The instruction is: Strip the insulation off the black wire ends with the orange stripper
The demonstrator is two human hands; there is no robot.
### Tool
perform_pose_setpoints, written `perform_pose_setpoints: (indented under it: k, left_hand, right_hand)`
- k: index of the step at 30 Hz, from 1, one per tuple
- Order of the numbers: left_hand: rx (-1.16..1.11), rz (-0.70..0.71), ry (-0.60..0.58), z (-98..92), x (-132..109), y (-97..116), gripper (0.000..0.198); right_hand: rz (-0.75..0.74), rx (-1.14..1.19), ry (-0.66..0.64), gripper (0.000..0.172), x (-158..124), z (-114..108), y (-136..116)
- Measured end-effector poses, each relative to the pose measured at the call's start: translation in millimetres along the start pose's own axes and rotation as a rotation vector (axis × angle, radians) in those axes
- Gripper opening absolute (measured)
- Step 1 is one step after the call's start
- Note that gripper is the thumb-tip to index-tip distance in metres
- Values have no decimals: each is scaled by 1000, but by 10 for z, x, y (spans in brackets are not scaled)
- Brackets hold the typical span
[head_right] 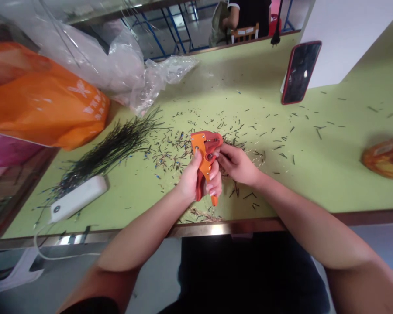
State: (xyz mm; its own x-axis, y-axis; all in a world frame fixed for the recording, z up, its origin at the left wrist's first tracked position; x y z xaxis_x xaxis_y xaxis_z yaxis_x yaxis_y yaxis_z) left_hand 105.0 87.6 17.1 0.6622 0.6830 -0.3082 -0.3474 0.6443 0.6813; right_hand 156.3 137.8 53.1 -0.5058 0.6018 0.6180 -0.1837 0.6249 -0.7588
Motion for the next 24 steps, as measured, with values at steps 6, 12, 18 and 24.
perform_pose_setpoints:
  k: [6,12,18,24]
  left_hand:
    - [-37,-11,16,-6,0,-11,75]
    - [-74,-43,83,-111,28,-28,80]
    - [-102,-21,116,-294,9,144,75]
    - [-19,-28,86,-335,-34,204,65]
  right_hand:
    - [1,-32,-10,26,-21,35,18]
    - [51,-17,5,27,-23,24,86]
    - [95,-168,156,31,8,-333,144]
    - [52,-306,204,25,51,-536,70]
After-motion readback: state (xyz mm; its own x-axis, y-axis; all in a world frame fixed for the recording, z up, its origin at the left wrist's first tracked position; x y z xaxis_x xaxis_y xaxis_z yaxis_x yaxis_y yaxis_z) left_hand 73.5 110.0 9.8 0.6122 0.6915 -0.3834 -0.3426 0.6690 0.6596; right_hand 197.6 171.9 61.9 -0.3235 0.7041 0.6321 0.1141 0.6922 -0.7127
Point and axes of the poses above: each hand's wrist, its own x-axis towards the middle knuckle, its own z-axis out of the palm, y = z × x, the point moved 10 cm from there along x, towards the middle knuckle, and after that the axes turned 15 degrees about -z, right-handed, at the moved point
